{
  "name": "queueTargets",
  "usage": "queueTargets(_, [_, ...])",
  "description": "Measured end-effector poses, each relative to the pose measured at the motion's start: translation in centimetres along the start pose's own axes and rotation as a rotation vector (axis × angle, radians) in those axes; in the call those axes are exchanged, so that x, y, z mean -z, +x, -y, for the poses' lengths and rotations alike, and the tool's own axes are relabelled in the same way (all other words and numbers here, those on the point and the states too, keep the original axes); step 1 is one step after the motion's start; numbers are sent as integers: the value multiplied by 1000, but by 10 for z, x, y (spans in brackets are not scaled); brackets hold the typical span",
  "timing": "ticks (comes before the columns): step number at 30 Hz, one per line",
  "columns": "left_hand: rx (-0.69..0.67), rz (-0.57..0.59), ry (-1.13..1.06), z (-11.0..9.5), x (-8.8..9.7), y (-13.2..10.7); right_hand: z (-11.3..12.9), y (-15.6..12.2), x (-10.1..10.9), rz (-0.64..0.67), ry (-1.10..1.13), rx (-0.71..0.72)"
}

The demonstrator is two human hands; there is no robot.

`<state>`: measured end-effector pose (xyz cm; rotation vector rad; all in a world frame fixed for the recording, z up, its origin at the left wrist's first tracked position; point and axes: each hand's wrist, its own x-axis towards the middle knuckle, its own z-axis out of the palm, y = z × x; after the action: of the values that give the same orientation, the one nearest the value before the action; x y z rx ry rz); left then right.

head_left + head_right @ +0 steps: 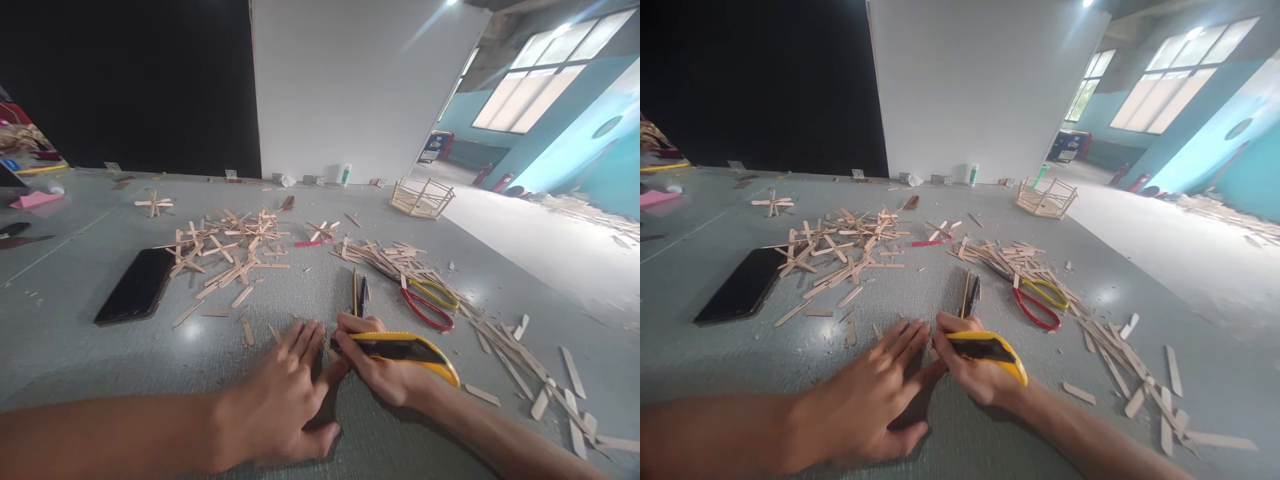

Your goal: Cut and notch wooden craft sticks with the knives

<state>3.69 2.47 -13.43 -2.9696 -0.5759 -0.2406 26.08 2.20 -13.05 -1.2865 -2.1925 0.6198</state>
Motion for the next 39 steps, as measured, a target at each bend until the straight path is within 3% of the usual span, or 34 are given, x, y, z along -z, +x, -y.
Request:
queueTargets(11, [-6,9,-44,-1,-3,-2,1,2,-1,17,146,-168])
queueTargets(39, [-2,65,-84,0,-1,-1,9,6,2,29,157,-217])
